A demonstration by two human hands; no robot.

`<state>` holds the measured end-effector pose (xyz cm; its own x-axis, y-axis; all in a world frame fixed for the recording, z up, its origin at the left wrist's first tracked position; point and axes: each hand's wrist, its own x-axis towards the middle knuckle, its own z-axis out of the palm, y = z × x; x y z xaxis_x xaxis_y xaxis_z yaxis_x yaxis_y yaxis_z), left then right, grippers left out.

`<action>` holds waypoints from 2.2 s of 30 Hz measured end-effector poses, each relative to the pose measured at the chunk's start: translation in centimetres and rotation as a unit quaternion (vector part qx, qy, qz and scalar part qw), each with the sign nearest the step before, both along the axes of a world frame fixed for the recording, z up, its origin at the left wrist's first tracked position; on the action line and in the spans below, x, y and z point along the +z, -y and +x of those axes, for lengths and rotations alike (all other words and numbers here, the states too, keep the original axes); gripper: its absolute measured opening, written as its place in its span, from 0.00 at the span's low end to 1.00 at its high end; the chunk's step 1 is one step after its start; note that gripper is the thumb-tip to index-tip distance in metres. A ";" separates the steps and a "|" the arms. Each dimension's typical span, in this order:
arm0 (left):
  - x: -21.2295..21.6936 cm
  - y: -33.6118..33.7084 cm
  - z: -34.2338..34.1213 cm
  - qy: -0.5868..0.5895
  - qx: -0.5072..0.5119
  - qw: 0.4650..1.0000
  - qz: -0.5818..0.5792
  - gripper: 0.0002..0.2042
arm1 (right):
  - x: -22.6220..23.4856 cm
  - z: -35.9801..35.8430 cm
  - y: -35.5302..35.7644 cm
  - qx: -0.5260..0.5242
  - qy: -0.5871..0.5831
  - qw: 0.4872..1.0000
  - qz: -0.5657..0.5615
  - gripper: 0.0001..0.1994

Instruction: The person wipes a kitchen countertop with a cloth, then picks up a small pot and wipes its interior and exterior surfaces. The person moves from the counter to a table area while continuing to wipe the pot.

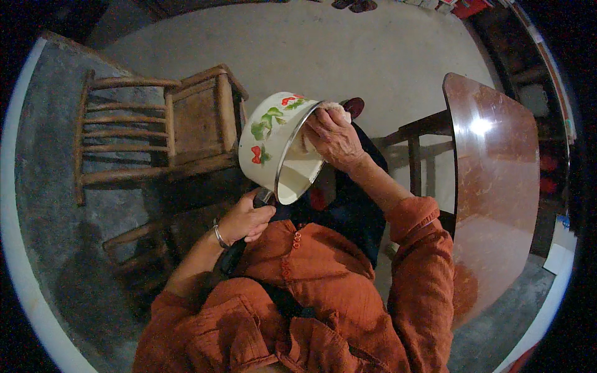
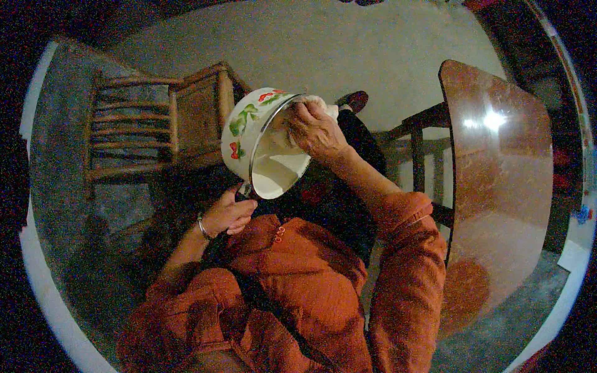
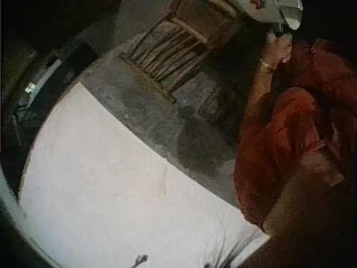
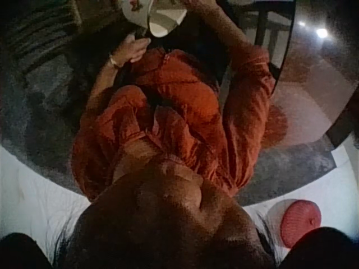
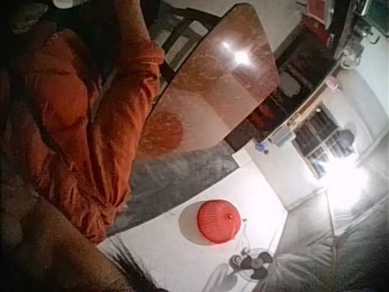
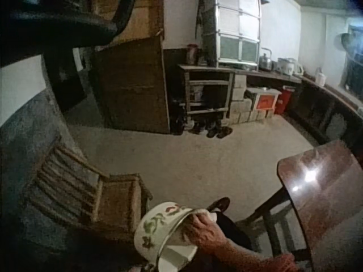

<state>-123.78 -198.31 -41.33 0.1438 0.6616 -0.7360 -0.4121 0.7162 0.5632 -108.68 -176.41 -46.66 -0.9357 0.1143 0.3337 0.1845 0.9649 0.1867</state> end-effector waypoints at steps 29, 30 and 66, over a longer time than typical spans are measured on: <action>0.4 0.2 0.0 0.016 0.026 1.000 0.005 0.08 | 0.4 -3.9 3.1 -0.203 -0.538 0.093 -0.813 0.16; 0.4 0.2 0.1 0.008 0.017 1.000 0.007 0.08 | 0.8 -3.9 2.9 -0.200 -0.530 0.096 -0.819 0.15; -0.8 0.2 -1.5 0.070 0.020 0.997 -0.020 0.03 | -0.8 0.3 8.8 -0.007 -0.130 0.838 -0.530 0.18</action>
